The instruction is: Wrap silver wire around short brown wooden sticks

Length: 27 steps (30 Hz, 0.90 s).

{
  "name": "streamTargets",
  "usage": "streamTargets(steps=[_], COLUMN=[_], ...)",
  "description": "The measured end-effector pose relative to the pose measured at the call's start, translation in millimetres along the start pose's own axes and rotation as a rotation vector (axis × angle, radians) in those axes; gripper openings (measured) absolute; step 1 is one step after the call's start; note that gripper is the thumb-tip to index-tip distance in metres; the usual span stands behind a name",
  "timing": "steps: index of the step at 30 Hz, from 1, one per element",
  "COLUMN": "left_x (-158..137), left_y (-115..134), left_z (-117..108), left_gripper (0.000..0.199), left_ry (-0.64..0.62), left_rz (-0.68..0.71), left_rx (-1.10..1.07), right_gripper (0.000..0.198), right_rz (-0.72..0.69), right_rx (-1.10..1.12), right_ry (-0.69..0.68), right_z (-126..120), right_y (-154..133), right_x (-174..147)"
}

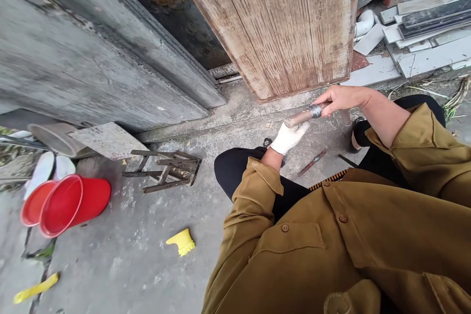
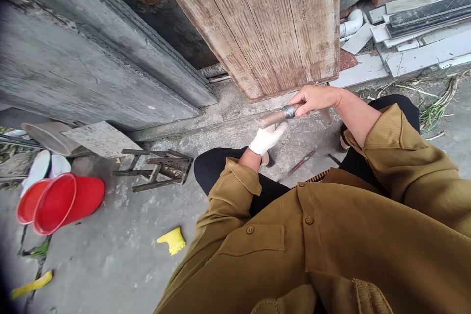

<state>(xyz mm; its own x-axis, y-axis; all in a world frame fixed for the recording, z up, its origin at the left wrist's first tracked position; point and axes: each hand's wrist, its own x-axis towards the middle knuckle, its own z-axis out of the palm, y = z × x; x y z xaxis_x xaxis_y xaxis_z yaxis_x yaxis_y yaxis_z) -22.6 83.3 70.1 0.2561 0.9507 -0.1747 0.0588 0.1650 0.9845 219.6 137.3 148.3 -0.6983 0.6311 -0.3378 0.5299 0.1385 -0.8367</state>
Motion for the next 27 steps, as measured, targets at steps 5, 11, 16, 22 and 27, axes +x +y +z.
streamTargets(steps=[5, 11, 16, 22, 27], left_x=[-1.2, 4.5, 10.6, 3.6, 0.5], left_y=[0.1, -6.3, -19.2, -28.2, -25.0], left_z=[7.6, 6.9, 13.2, 25.0, 25.0], left_gripper=[0.019, 0.017, 0.023, 0.023, 0.019], left_ry=[-0.037, 0.005, -0.034, -0.096, -0.082], left_rz=[0.075, 0.091, 0.064, 0.039, 0.023], left_rx=[0.150, 0.203, 0.174, 0.124, -0.031], right_gripper=[0.015, 0.028, 0.041, 0.036, 0.026], right_rz=[0.030, 0.256, 0.346, 0.351, 0.413], right_rx=[0.129, -0.115, -0.671, -0.762, -0.590], right_ry=[0.094, 0.228, 0.095, -0.142, -0.273], right_z=[18.9, 29.9, 43.6, 49.3, 32.1], right_y=[4.2, 9.6, 3.0, -3.4, 2.6], right_x=[11.9, 28.3, 38.6, 36.4, 32.1])
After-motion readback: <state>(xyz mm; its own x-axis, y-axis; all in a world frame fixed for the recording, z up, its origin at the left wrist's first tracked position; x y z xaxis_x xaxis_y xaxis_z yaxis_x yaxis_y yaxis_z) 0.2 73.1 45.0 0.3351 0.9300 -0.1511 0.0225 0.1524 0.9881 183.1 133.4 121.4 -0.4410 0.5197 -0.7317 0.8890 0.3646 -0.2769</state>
